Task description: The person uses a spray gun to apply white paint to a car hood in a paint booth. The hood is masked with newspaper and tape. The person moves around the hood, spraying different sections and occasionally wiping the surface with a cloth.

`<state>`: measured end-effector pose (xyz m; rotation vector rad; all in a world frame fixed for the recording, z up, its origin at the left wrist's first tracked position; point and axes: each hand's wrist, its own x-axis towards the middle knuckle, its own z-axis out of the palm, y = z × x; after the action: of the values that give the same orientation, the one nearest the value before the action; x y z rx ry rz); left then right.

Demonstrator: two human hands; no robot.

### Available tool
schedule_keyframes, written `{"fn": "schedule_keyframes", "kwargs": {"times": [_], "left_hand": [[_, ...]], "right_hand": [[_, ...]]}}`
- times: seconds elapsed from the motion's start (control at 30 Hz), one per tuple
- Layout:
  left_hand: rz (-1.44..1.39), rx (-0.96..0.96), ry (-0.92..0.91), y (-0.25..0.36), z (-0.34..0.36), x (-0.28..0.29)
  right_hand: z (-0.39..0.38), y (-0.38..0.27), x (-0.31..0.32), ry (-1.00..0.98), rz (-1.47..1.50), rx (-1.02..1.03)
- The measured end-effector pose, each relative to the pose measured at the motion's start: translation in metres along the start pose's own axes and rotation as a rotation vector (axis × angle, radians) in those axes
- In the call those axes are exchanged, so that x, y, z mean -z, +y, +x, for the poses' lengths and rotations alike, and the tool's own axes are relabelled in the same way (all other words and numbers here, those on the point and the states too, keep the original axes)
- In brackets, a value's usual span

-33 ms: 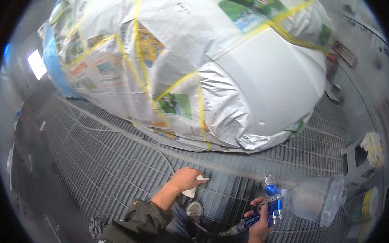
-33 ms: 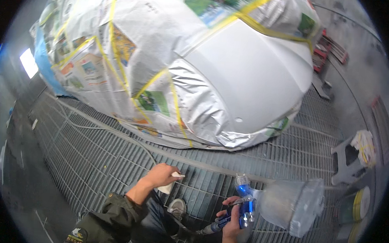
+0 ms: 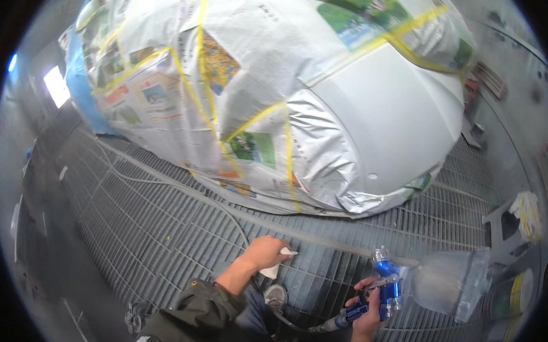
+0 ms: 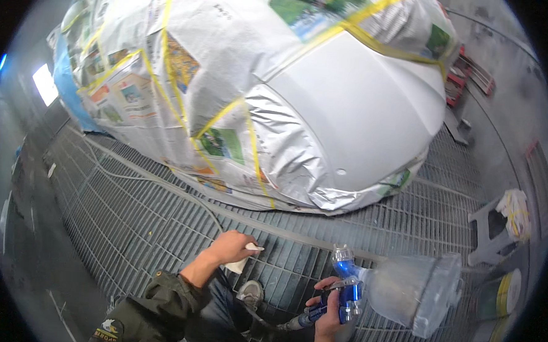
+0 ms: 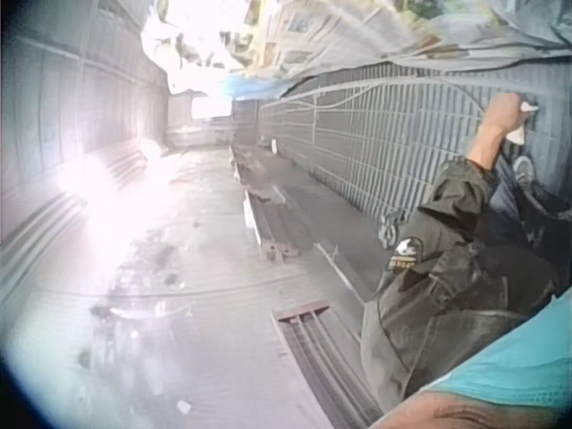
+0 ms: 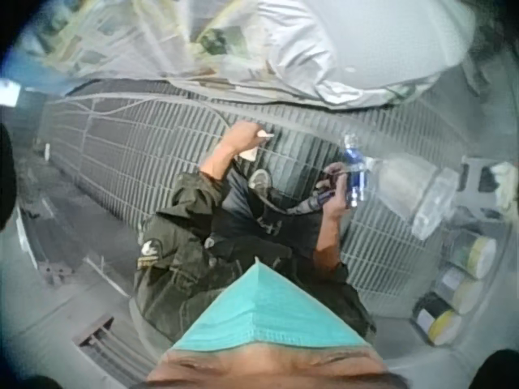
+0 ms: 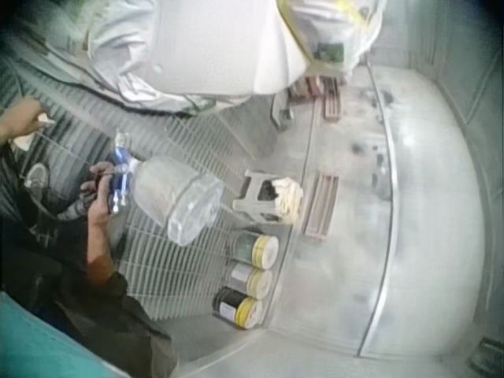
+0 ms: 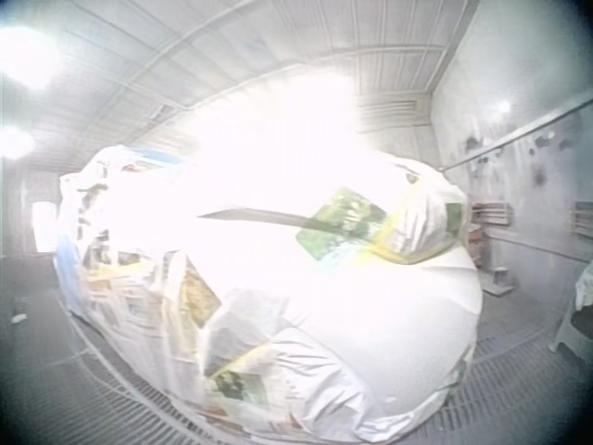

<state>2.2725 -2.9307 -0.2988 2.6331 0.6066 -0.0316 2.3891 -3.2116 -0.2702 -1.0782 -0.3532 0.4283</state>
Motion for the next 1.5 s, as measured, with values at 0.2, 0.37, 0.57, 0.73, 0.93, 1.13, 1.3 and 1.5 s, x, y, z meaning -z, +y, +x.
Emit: {"fn": "schedule_keyframes", "kwargs": {"times": [0.2,0.37,0.57,0.73,0.93,1.13,1.3,1.5], "left_hand": [[0.026,0.052,-0.045,-0.002,-0.004,0.003],[0.011,0.08,-0.076,0.004,-0.003,0.008],[-0.288,0.19,0.161,-0.03,0.038,0.021],[-0.597,-0.052,0.488,-0.074,0.1,0.047],[-0.884,0.016,0.259,-0.079,0.141,0.051],[-0.842,0.044,0.283,-0.101,0.156,0.027],[-0.932,0.021,0.247,-0.083,0.148,0.055],[-0.959,-0.057,0.314,-0.061,0.144,0.108]], "right_hand": [[0.013,-0.018,-0.022,-0.24,0.028,-0.008],[0.008,-0.005,-0.014,-0.239,0.026,-0.043],[-0.003,0.007,0.007,-0.11,0.042,-0.076],[-0.008,-0.003,0.015,0.016,0.043,-0.022],[-0.012,-0.004,0.027,0.097,0.038,-0.001],[-0.015,-0.002,0.033,0.073,0.007,-0.007],[-0.015,-0.001,0.035,0.101,0.002,-0.011],[-0.014,0.002,0.034,0.098,-0.006,-0.021]]}}
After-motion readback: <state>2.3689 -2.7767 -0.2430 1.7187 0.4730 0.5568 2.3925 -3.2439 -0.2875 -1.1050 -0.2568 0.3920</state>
